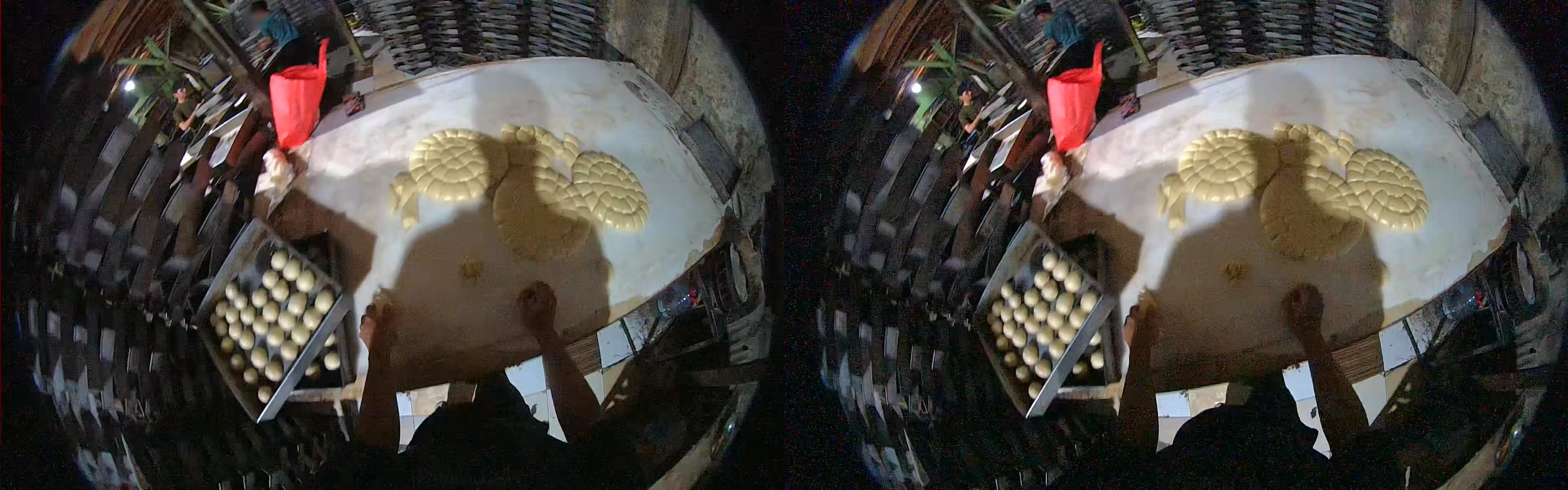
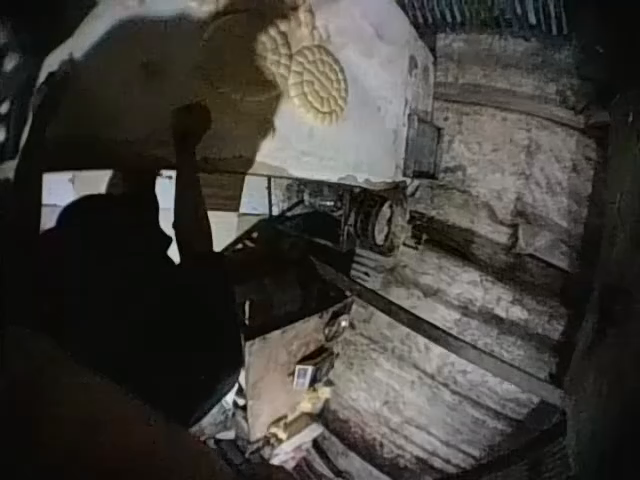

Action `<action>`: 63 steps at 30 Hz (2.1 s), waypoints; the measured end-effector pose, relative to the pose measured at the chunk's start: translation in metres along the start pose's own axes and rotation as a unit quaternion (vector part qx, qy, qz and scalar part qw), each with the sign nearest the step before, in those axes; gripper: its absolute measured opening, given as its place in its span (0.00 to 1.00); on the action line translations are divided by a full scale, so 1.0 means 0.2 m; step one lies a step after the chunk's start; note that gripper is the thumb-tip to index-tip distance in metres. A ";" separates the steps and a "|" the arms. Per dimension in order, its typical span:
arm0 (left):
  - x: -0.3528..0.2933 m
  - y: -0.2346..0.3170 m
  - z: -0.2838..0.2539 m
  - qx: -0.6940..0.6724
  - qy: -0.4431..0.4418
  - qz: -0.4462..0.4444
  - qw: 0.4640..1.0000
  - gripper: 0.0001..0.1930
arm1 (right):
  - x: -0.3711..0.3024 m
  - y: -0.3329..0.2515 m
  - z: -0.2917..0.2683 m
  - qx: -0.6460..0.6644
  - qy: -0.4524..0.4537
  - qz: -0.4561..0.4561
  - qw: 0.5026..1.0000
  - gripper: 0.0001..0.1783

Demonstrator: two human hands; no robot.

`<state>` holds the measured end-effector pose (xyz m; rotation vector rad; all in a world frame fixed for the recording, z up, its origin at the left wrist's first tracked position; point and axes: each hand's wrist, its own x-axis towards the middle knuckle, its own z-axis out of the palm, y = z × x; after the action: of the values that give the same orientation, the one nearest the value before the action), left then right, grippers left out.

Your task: The recorder adds liquid to a large industrial mixer, checks the dough, weighs materials, and then shapes and trays small dough balls in a bakery.

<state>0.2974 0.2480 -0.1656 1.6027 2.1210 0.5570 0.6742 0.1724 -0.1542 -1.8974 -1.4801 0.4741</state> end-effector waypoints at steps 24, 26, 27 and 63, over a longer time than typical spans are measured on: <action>-0.39 -0.17 0.12 0.034 -0.019 0.440 0.897 0.18 | -0.28 -0.03 -0.14 0.030 -0.023 0.026 0.999 0.29; -0.29 0.11 0.09 0.024 -0.021 0.431 0.902 0.18 | -0.21 0.14 -0.21 -0.047 -0.065 -0.124 0.989 0.29; -0.23 0.23 0.01 0.023 -0.013 0.412 0.911 0.19 | -0.14 0.16 -0.21 -0.114 -0.112 -0.283 0.946 0.30; 0.01 0.26 0.27 0.059 0.037 0.358 0.931 0.11 | 0.12 -0.39 0.36 -0.035 0.035 -0.193 0.980 0.07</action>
<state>0.3671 0.2667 -0.1823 2.4642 1.5844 0.7206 0.5787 0.2256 -0.1481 -1.6033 -1.7838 0.1734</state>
